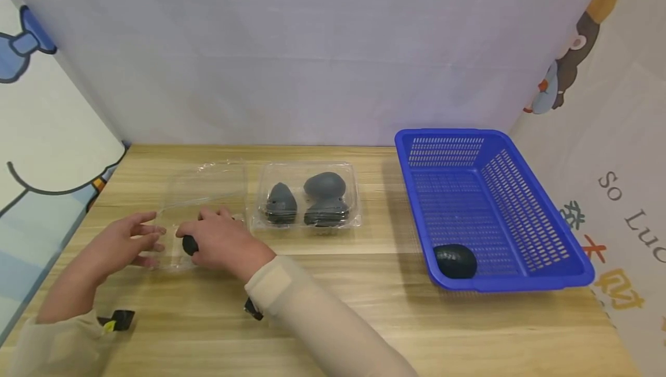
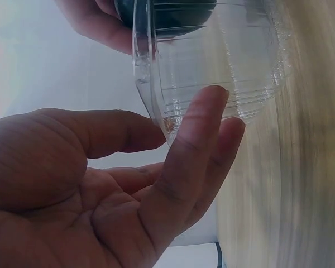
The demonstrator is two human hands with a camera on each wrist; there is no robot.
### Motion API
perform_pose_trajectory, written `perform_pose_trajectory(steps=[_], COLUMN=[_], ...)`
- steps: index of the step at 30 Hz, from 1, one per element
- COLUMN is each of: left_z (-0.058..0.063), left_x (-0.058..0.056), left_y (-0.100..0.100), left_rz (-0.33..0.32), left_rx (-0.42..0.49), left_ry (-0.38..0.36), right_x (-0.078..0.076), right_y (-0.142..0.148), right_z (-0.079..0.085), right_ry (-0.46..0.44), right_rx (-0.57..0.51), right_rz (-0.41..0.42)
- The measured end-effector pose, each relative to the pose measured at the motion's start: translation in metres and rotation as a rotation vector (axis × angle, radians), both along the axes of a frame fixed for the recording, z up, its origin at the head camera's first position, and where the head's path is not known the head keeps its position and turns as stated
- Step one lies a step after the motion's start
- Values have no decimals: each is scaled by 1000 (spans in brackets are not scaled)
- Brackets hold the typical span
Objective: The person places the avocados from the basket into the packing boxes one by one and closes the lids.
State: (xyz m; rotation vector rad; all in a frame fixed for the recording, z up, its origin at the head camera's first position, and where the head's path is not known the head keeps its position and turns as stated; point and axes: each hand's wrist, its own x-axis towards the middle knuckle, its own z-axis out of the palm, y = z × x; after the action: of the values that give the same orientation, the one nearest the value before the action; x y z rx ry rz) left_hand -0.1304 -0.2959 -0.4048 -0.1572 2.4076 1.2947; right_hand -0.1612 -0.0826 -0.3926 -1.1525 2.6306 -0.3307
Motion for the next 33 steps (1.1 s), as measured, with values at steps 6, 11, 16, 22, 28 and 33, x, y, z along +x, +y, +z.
perform_pose_trajectory(steps=[6, 11, 16, 22, 28, 33], left_z=[1, 2, 4, 5, 4, 3], left_x=[1, 1, 1, 2, 3, 3], left_y=[0, 2, 3, 4, 4, 3], left_rz=[-2, -1, 2, 1, -4, -3], left_rx=[-1, -13, -17, -10, -7, -4], left_ry=[7, 1, -7, 0, 10, 8], right_x=[-2, -3, -4, -3, -1, -1], right_y=[0, -1, -2, -3, -5, -6], right_z=[-3, -5, -7, -8, -9, -9], right_ry=[-7, -30, -40, -24, -17, -12], right_rx=[-17, -1, 25, 48, 77, 103], right_rz=[-8, -27, -31, -28, -51, -60])
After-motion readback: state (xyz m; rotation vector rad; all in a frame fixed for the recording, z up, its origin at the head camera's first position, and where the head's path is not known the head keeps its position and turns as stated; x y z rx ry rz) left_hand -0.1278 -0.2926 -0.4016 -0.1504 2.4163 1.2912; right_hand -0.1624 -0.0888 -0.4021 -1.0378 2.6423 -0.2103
